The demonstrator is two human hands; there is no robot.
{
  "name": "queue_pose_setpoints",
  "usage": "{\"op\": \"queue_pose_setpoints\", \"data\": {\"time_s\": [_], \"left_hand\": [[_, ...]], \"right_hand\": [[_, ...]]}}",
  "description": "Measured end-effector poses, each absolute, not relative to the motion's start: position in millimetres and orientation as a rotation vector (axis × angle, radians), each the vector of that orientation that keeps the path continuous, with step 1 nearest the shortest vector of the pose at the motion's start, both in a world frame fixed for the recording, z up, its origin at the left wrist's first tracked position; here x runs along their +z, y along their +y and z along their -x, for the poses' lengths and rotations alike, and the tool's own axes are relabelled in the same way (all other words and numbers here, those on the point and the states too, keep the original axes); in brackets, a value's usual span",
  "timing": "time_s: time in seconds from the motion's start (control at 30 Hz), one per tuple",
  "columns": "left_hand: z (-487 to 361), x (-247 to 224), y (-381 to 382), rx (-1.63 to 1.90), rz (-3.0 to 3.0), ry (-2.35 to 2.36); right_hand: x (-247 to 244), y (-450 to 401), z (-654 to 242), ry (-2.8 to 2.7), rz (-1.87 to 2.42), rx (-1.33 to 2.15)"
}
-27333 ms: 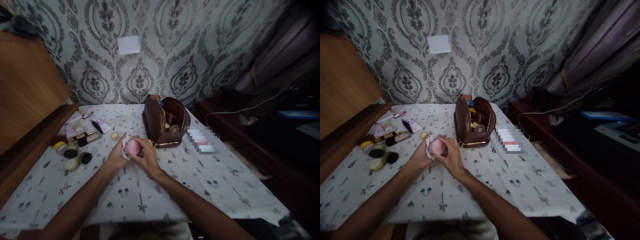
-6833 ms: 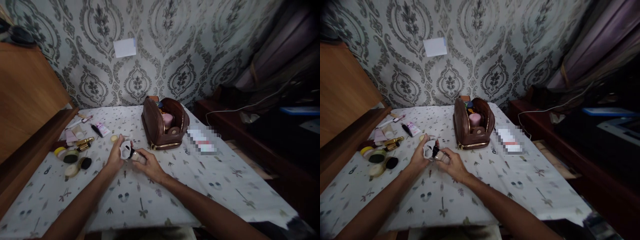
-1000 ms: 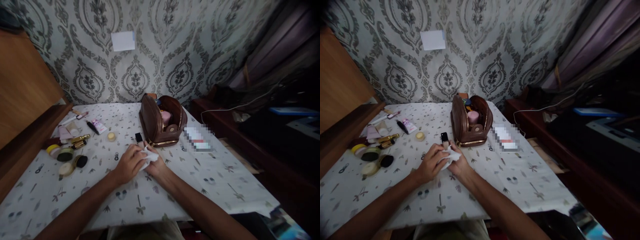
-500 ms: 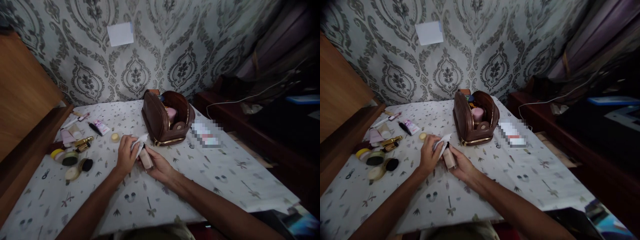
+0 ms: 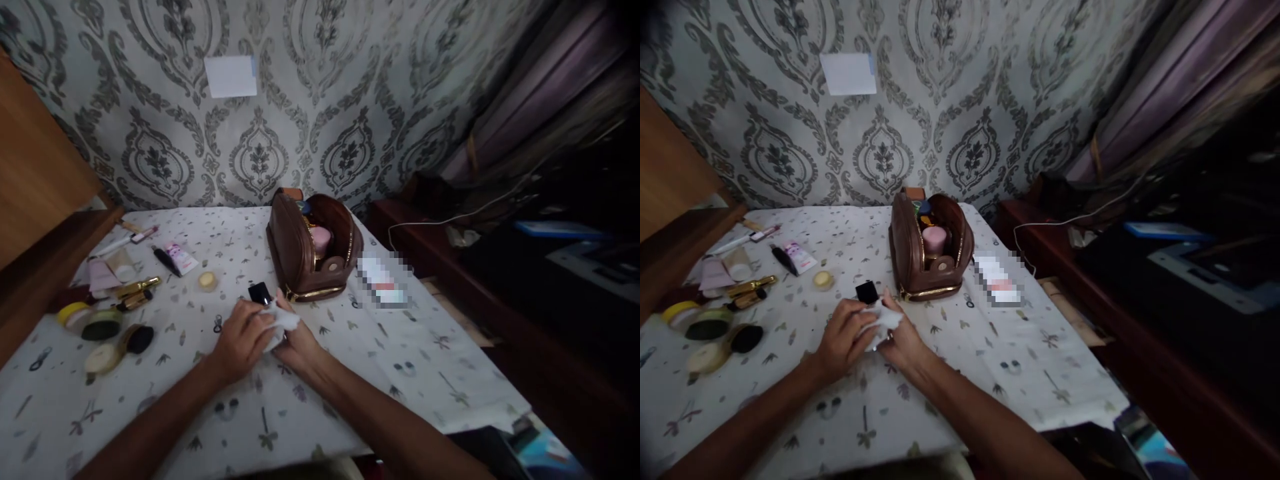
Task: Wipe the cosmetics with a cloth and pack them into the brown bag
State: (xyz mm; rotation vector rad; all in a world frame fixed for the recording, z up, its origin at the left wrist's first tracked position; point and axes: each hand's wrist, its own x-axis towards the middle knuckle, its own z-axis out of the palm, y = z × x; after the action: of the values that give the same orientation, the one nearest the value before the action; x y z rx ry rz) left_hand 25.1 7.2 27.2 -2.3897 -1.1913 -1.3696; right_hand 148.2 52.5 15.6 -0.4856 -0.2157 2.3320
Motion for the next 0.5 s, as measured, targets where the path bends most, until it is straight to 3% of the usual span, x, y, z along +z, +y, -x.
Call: {"op": "queue_pose_setpoints", "data": {"time_s": [0.3,0.5], "left_hand": [[-28,22,7,-1.851,2.118,-2.113],[-40,22,0,-1.970,2.149,-2.207]], "right_hand": [[16,44,-138,-0.328,0.683,2.124],[26,39,-132,-0.486,0.622,1.969]]}}
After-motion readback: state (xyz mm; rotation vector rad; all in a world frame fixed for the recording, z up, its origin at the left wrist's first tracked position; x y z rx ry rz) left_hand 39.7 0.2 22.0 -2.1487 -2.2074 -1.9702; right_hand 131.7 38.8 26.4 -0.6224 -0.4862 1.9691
